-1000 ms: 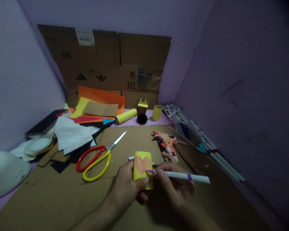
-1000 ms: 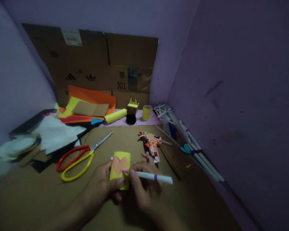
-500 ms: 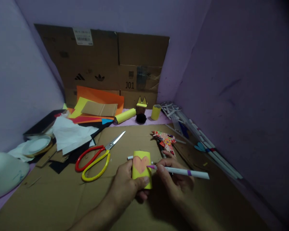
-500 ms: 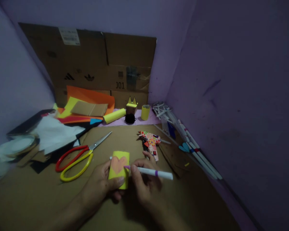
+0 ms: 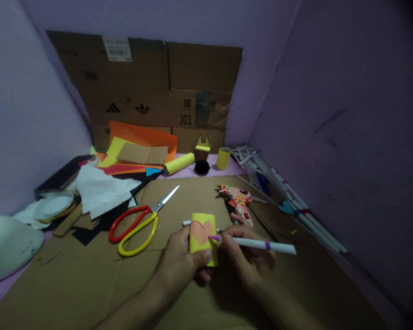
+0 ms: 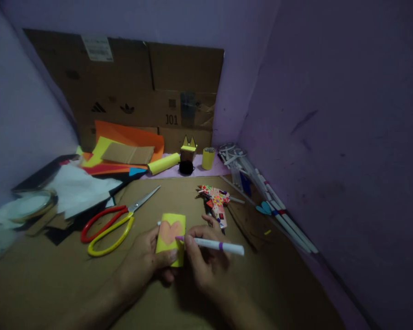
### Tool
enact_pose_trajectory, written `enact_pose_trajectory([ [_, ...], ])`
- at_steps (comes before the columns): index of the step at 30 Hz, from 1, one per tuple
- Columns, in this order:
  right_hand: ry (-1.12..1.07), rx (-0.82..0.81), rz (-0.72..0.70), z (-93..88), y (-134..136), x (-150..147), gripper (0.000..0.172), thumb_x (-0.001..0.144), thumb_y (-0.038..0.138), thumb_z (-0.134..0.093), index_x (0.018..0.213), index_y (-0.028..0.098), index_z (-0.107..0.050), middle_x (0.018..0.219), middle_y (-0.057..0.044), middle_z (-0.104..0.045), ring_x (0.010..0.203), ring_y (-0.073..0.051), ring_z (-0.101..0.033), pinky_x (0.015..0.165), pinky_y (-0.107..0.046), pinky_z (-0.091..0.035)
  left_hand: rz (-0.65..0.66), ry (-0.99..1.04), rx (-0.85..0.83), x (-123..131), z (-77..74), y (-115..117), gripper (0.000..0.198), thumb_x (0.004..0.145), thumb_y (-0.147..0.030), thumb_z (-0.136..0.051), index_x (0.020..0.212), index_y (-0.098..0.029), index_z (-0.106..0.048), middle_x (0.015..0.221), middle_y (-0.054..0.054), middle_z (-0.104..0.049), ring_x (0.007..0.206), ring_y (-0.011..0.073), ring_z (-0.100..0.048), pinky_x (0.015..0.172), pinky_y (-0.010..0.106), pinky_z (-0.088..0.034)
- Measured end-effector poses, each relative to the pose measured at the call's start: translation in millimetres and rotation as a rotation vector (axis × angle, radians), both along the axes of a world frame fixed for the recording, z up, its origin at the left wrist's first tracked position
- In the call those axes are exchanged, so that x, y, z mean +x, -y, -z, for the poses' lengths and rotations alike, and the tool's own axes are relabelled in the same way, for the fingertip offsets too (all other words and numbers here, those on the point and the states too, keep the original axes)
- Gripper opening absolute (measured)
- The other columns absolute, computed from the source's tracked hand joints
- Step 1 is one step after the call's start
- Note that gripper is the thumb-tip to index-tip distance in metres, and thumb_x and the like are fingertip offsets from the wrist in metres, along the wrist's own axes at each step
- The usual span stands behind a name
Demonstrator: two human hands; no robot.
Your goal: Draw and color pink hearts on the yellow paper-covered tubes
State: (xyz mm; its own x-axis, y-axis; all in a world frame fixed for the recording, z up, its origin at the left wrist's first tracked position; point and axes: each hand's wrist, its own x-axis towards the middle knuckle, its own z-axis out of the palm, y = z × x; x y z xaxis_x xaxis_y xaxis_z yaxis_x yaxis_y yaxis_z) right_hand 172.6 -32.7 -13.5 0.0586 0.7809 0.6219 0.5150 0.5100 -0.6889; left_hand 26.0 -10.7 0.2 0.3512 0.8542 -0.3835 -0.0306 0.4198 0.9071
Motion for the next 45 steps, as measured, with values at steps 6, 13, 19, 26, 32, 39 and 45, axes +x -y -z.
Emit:
enact_pose_trajectory([
  [6, -0.024, -0.009, 0.005, -1.8, -0.7, -0.7, 0.015, 0.083, 0.017, -0.053, 0.07, 0.02, -0.059, 0.058, 0.005, -0.058, 0.052, -0.012, -0.059, 0.093, -0.047, -0.043, -0.008, -0.007, -0.012, 0.5, 1.0, -2.0, 0.036, 0.056, -0.024, -0.07, 0.086, -0.012, -0.053, 0.056, -0.001, -0.06, 0.038, 0.0101, -0.053, 0.035, 0.019, -0.044],
  [13, -0.053, -0.044, -0.03, -2.6, 1.1, -1.2, 0.016, 0.083, 0.018, -0.052, 0.068, 0.021, -0.058, 0.056, 0.006, -0.057, 0.048, -0.011, -0.056, 0.094, -0.046, -0.042, -0.011, 0.02, -0.025, 0.7, 0.7, -1.7, 0.037, 0.055, -0.025, -0.069, 0.084, -0.012, -0.052, 0.056, -0.001, -0.059, 0.04, 0.0099, -0.053, 0.035, 0.02, -0.045],
  [19, -0.022, -0.034, -0.074, 0.1, 2.0, -1.4, 0.013, 0.082, 0.016, -0.054, 0.072, 0.021, -0.059, 0.059, 0.005, -0.061, 0.051, -0.011, -0.058, 0.095, -0.046, -0.042, -0.035, 0.023, -0.023, 0.8, 2.5, -1.5, 0.038, 0.052, -0.025, -0.071, 0.083, -0.012, -0.052, 0.059, -0.001, -0.058, 0.042, 0.011, -0.054, 0.034, 0.021, -0.046],
  [26, 0.007, -0.032, -0.081, 3.6, 1.5, -1.1, 0.011, 0.084, 0.018, -0.054, 0.075, 0.022, -0.061, 0.062, 0.005, -0.063, 0.054, -0.012, -0.06, 0.096, -0.048, -0.041, -0.019, 0.029, -0.012, 0.0, 3.5, -1.4, 0.037, 0.055, -0.025, -0.072, 0.084, -0.013, -0.052, 0.061, -0.002, -0.058, 0.042, 0.0098, -0.053, 0.035, 0.02, -0.046],
  [32, -0.021, -0.056, -0.027, -0.5, 1.3, -0.7, 0.015, 0.083, 0.018, -0.052, 0.071, 0.021, -0.059, 0.059, 0.005, -0.058, 0.053, -0.012, -0.058, 0.097, -0.047, -0.041, -0.001, 0.017, -0.027, 0.8, -0.8, -1.6, 0.037, 0.056, -0.024, -0.068, 0.086, -0.012, -0.051, 0.057, -0.002, -0.059, 0.038, 0.0085, -0.052, 0.035, 0.019, -0.044],
  [39, -0.015, -0.067, 0.028, 1.3, 0.4, 4.7, 0.015, 0.085, 0.019, -0.051, 0.072, 0.023, -0.058, 0.061, 0.003, -0.059, 0.064, -0.016, -0.061, 0.095, -0.048, -0.042, -0.002, 0.009, -0.035, 0.9, -1.4, -2.0, 0.039, 0.056, -0.024, -0.069, 0.089, -0.013, -0.051, 0.058, -0.001, -0.06, 0.04, 0.0102, -0.055, 0.035, 0.019, -0.045],
  [45, -0.023, -0.06, 0.097, 1.2, -0.2, 6.3, 0.014, 0.085, 0.022, -0.052, 0.073, 0.023, -0.059, 0.062, 0.003, -0.061, 0.054, -0.014, -0.057, 0.089, -0.043, -0.045, -0.001, 0.001, -0.029, -0.7, 4.4, -2.3, 0.041, 0.057, -0.025, -0.069, 0.091, -0.012, -0.051, 0.054, 0.0, -0.061, 0.038, 0.011, -0.055, 0.035, 0.019, -0.045],
])
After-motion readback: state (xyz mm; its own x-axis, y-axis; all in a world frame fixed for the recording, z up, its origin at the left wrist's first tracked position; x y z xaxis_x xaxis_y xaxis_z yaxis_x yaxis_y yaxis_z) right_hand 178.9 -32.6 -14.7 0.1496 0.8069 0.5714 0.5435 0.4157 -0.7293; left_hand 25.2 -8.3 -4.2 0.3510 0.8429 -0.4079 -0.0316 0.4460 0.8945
